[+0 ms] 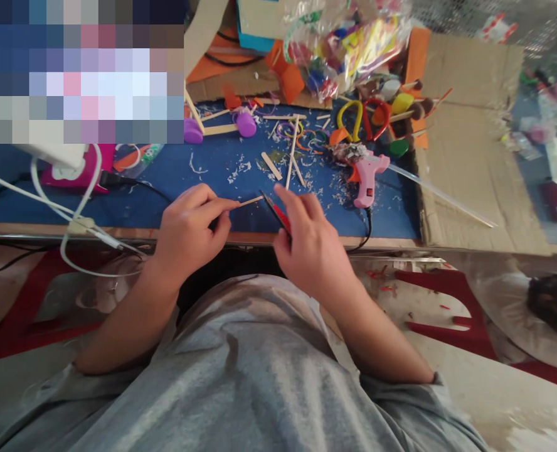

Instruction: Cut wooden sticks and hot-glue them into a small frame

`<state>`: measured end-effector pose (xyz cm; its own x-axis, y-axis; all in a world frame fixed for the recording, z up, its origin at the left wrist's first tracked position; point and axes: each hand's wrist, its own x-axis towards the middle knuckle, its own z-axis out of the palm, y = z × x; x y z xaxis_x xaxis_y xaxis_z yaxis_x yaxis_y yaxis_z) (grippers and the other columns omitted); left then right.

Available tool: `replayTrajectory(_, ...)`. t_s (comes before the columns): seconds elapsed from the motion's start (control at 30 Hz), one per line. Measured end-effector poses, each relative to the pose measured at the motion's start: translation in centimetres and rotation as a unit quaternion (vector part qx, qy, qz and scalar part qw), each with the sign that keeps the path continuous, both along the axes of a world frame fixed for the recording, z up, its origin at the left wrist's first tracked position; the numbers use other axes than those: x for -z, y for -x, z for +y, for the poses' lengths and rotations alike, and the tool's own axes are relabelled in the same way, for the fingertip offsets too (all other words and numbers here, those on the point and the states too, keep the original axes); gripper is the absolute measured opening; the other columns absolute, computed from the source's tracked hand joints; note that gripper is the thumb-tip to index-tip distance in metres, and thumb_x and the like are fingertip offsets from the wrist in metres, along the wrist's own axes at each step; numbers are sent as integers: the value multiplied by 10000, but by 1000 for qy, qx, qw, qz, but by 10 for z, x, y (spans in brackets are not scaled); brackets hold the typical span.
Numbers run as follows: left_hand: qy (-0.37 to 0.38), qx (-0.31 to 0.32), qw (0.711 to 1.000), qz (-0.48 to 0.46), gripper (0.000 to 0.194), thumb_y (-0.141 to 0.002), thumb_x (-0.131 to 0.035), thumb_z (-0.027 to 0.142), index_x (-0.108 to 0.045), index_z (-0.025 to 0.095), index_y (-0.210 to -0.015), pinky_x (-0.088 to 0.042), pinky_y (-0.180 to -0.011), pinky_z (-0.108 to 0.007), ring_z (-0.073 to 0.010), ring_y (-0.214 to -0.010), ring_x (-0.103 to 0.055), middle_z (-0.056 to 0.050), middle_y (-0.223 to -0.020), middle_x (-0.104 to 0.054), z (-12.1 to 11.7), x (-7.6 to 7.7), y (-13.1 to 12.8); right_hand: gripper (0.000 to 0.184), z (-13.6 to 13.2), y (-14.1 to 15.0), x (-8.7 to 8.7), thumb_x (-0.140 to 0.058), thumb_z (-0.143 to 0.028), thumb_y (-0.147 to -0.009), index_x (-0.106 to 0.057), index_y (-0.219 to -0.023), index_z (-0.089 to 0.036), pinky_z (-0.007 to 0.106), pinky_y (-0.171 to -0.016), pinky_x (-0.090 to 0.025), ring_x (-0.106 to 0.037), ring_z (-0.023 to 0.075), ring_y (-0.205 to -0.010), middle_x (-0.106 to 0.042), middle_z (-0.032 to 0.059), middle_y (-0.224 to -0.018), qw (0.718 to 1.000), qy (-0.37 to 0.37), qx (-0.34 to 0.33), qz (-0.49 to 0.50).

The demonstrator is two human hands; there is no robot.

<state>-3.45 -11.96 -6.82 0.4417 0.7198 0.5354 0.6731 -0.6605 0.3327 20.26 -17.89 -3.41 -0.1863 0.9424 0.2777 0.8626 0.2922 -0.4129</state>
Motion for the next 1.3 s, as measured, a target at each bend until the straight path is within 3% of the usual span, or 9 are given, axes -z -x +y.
replayTrajectory(0.1, 7, -17, 1000, -11, 331, -1025, -557, 53, -807, 176, -1202, -584, -828, -370, -228, -901, -683, -74, -971, -707, -1, 0, -2, 722, 22, -24, 3, -624, -220, -981, -439, -1679, -193, 618, -1051, -632, -741, 376, -1179, -741, 196, -1331, 996, -62, 58, 10)
replayTrajectory(0.2, 8, -34, 999, -23, 358, -1041, -532, 45, -777, 154, -1279, -597, -869, -383, -241, -949, -709, -94, -1040, -753, -1, 0, -3, 509, 54, -40, 7, -660, -263, -978, -627, -1480, -182, 684, -1122, -558, -712, 437, -1267, -741, 234, -1366, 993, -69, 96, -17)
replayTrajectory(0.3, -8, -53, 998, -19, 319, -1045, -582, 100, -769, 129, -1302, -605, -940, -433, -275, -992, -709, -110, -1058, -773, -1, -1, -4, 261, 84, -41, 8, -696, -247, -939, -718, -1191, -185, 687, -1030, -566, -734, 445, -1122, -769, 225, -1173, 993, -31, 104, -54)
replayTrajectory(0.5, -14, -82, 996, -10, 108, -1003, -706, 171, -810, 181, -975, -591, -910, -464, -293, -988, -662, -93, -966, -758, 1, 2, -2, 347, 109, -32, 13, -721, -176, -893, -672, -1236, -172, 636, -968, -568, -741, 412, -1021, -791, 213, -1129, 989, -12, 122, -84)
replayTrajectory(0.63, -5, -69, 997, -19, 157, -1011, -684, 139, -809, 190, -932, -580, -888, -455, -272, -953, -644, -81, -940, -761, 2, 2, -1, 340, 110, -33, 11, -681, -161, -893, -676, -1232, -191, 577, -952, -577, -744, 381, -982, -812, 183, -1098, 990, -12, 119, -78)
replayTrajectory(0.73, 3, -62, 998, -23, 175, -1044, -656, 153, -813, 188, -973, -572, -895, -464, -276, -964, -636, -89, -958, -765, 2, 1, 0, 309, 102, -30, 0, -668, -194, -922, -701, -1228, -214, 522, -911, -583, -748, 353, -949, -832, 148, -1082, 992, -42, 104, -60)
replayTrajectory(0.97, 16, -41, 999, -20, 180, -1058, -656, 144, -818, 181, -989, -562, -930, -463, -289, -1004, -620, -96, -999, -774, 3, 0, 0, 274, 63, 2, -17, -719, -191, -905, -731, -1177, -222, 362, -796, -540, -781, 267, -850, -869, 48, -984, 998, 42, -56, 11)
replayTrajectory(1.3, 17, -30, 999, -12, 180, -1069, -662, 156, -822, 163, -988, -567, -912, -452, -287, -990, -628, -97, -1000, -787, 3, -2, 0, 291, 56, 11, -11, -747, -196, -900, -741, -1189, -219, 352, -812, -524, -798, 278, -911, -873, 53, -1048, 996, 60, -65, 12)
